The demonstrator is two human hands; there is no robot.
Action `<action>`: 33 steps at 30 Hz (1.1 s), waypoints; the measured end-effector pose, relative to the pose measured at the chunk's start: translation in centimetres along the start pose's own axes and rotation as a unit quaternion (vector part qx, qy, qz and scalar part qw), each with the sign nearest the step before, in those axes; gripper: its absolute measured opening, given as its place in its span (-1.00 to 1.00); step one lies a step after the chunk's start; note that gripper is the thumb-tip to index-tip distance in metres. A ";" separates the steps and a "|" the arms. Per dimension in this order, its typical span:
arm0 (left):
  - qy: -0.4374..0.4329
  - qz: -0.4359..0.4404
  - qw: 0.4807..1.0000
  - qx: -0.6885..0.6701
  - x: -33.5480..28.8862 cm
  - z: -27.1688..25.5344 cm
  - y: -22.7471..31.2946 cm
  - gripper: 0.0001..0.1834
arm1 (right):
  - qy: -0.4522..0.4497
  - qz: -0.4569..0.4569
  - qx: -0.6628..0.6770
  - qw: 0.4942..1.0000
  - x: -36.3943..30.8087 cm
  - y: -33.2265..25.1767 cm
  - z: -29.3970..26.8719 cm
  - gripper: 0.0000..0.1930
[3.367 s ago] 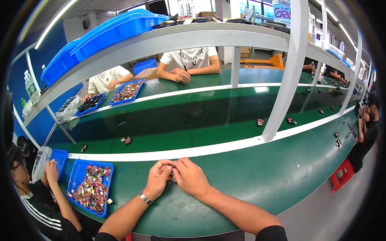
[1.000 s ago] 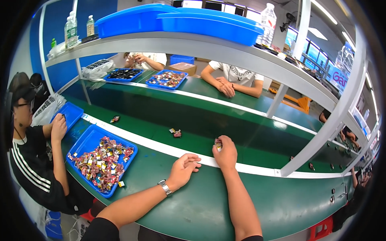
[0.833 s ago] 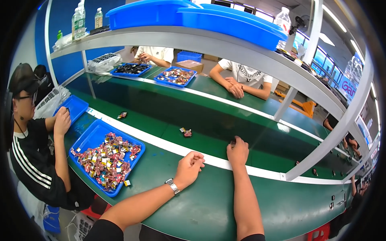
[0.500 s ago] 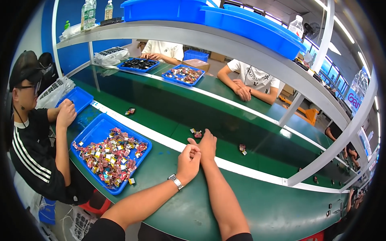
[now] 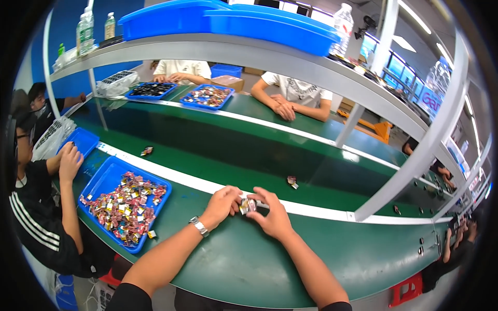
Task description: Assembling small electronic or mechanical components on a conveyor belt in a factory setting.
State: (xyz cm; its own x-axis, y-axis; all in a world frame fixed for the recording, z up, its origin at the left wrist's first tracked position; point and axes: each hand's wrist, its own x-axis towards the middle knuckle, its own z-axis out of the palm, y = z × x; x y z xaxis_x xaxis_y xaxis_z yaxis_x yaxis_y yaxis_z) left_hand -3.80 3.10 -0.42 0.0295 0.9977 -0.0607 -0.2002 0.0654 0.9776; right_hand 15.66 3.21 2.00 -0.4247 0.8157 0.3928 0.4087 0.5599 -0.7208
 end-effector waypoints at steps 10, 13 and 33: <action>-0.249 -0.110 0.962 -0.030 -2.0 2.5 0.4 -0.54 | -0.029 -0.124 -0.091 0.988 -4.2 0.4 -4.7 -0.40; -0.214 -0.106 0.970 -0.051 -2.4 2.9 0.3 -0.58 | 0.044 -0.131 -0.105 0.985 -4.6 0.2 -4.0 -0.56; -0.171 -0.082 0.980 -0.054 -3.3 4.1 0.4 -0.66 | 0.061 -0.171 -0.208 0.961 -4.2 -0.3 -3.2 -0.76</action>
State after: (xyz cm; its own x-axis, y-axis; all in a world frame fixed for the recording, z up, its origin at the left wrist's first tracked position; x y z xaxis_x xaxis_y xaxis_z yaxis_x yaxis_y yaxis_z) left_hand 0.05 -0.26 0.97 0.3936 0.9106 -0.1258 -0.2677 0.2445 0.9320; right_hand 19.91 0.06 2.35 -0.5037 0.5710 0.6483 0.5610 0.7869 -0.2572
